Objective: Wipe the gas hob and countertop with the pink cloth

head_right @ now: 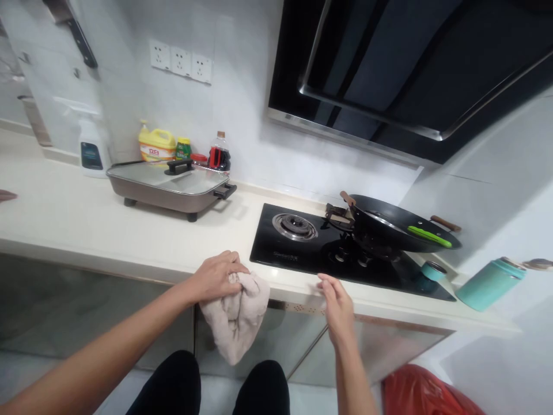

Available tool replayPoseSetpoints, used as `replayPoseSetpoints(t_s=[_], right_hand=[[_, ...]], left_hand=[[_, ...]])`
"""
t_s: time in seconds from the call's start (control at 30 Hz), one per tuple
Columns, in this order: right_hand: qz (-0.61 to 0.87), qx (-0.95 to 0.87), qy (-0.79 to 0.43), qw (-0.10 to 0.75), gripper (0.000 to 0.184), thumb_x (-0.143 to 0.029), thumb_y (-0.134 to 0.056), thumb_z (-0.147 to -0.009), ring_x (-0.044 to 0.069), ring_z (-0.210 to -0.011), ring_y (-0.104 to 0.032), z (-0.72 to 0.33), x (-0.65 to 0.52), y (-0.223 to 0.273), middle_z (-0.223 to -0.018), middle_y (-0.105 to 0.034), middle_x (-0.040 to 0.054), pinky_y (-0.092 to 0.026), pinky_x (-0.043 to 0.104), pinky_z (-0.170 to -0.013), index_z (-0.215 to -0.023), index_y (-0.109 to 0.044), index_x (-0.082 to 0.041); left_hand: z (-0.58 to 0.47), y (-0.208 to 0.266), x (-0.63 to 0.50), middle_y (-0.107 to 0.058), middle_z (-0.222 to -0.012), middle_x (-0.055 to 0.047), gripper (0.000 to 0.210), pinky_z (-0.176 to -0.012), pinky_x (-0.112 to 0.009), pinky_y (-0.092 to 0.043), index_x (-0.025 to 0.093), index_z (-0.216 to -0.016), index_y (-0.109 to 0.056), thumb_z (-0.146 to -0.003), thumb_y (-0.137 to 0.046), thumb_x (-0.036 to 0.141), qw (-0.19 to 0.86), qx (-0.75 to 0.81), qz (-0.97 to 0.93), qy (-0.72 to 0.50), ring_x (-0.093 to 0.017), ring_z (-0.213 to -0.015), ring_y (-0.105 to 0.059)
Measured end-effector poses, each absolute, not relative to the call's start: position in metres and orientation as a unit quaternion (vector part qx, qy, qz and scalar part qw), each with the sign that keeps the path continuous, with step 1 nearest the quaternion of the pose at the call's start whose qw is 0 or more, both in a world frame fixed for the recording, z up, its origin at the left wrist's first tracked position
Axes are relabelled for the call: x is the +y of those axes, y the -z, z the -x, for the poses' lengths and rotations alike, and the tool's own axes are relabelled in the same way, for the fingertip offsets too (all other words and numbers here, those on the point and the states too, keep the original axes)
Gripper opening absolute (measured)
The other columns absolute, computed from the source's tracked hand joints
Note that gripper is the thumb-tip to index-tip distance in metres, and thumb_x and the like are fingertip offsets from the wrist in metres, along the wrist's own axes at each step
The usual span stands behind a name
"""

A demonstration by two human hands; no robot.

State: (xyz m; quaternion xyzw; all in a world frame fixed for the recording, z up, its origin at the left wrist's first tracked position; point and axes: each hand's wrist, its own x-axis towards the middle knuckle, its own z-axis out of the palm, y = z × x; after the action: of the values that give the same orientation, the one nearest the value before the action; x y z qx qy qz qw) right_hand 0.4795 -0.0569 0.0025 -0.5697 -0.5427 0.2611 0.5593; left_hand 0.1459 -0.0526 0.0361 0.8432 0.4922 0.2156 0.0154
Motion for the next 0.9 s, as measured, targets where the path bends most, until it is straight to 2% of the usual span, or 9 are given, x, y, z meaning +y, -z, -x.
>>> replayPoseSetpoints(t_s=[0.13, 0.27, 0.4, 0.57, 0.77, 0.9], right_hand=[[0.622, -0.527, -0.235, 0.529, 0.052, -0.065, -0.059, -0.085, 0.028, -0.109, -0.065, -0.495, -0.073, 0.02, -0.109, -0.075, 0.0069, -0.047, 0.041, -0.099, -0.113, -0.075, -0.024], [0.611, -0.528, -0.324, 0.493, 0.055, -0.068, -0.061, -0.083, 0.029, -0.107, -0.068, -0.454, -0.087, 0.06, -0.109, -0.076, 0.0091, -0.052, 0.043, -0.097, -0.112, -0.076, -0.023], [0.552, -0.557, -0.391, 0.482, 0.054, -0.064, -0.062, -0.086, 0.027, -0.117, -0.065, -0.402, -0.091, 0.089, -0.126, -0.071, 0.0104, -0.051, 0.041, -0.103, -0.12, -0.072, -0.023], [0.474, -0.597, -0.457, 0.457, 0.057, -0.062, -0.06, -0.09, 0.026, -0.128, -0.06, -0.369, -0.088, 0.091, -0.135, -0.067, 0.0089, -0.048, 0.037, -0.108, -0.131, -0.067, -0.023], [0.466, -0.566, -0.519, 0.439, 0.059, -0.067, -0.061, -0.088, 0.027, -0.112, -0.067, -0.366, -0.088, 0.083, -0.126, -0.073, 0.0095, -0.055, 0.034, -0.094, -0.123, -0.071, -0.02], [0.455, -0.554, -0.532, 0.45, 0.063, -0.068, -0.056, -0.091, 0.027, -0.124, -0.063, -0.352, -0.09, 0.076, -0.135, -0.068, 0.0095, -0.05, 0.036, -0.105, -0.131, -0.068, -0.021]], left_hand=[[-0.148, -0.036, -0.054, -0.065, -0.096, -0.002, 0.035, -0.087, -0.034, -0.049, 0.03, -0.111, -0.078, -0.078, -0.065, 0.028, 0.035, 0.508, -0.831, -0.224, -0.022, -0.1, -0.061], [-0.148, -0.032, -0.053, -0.066, -0.093, -0.001, 0.034, -0.086, -0.034, -0.049, 0.031, -0.109, -0.079, -0.077, -0.066, 0.029, 0.037, 0.515, -0.823, -0.238, -0.022, -0.097, -0.062], [-0.148, -0.032, -0.054, -0.068, -0.092, -0.001, 0.029, -0.085, -0.033, -0.05, 0.03, -0.104, -0.079, -0.078, -0.067, 0.029, 0.04, 0.517, -0.819, -0.248, -0.022, -0.095, -0.062], [-0.148, -0.032, -0.057, -0.067, -0.092, -0.001, 0.035, -0.083, -0.032, -0.05, 0.031, -0.11, -0.079, -0.077, -0.069, 0.027, 0.056, 0.516, -0.817, -0.252, -0.022, -0.094, -0.062], [-0.144, -0.029, -0.056, -0.069, -0.1, -0.001, 0.05, -0.087, -0.033, -0.051, 0.029, -0.128, -0.071, -0.078, -0.066, 0.024, 0.073, 0.491, -0.821, -0.283, -0.021, -0.098, -0.062], [-0.144, -0.03, -0.056, -0.07, -0.099, -0.001, 0.049, -0.086, -0.033, -0.051, 0.028, -0.124, -0.071, -0.076, -0.065, 0.02, 0.076, 0.493, -0.821, -0.278, -0.021, -0.096, -0.063]])
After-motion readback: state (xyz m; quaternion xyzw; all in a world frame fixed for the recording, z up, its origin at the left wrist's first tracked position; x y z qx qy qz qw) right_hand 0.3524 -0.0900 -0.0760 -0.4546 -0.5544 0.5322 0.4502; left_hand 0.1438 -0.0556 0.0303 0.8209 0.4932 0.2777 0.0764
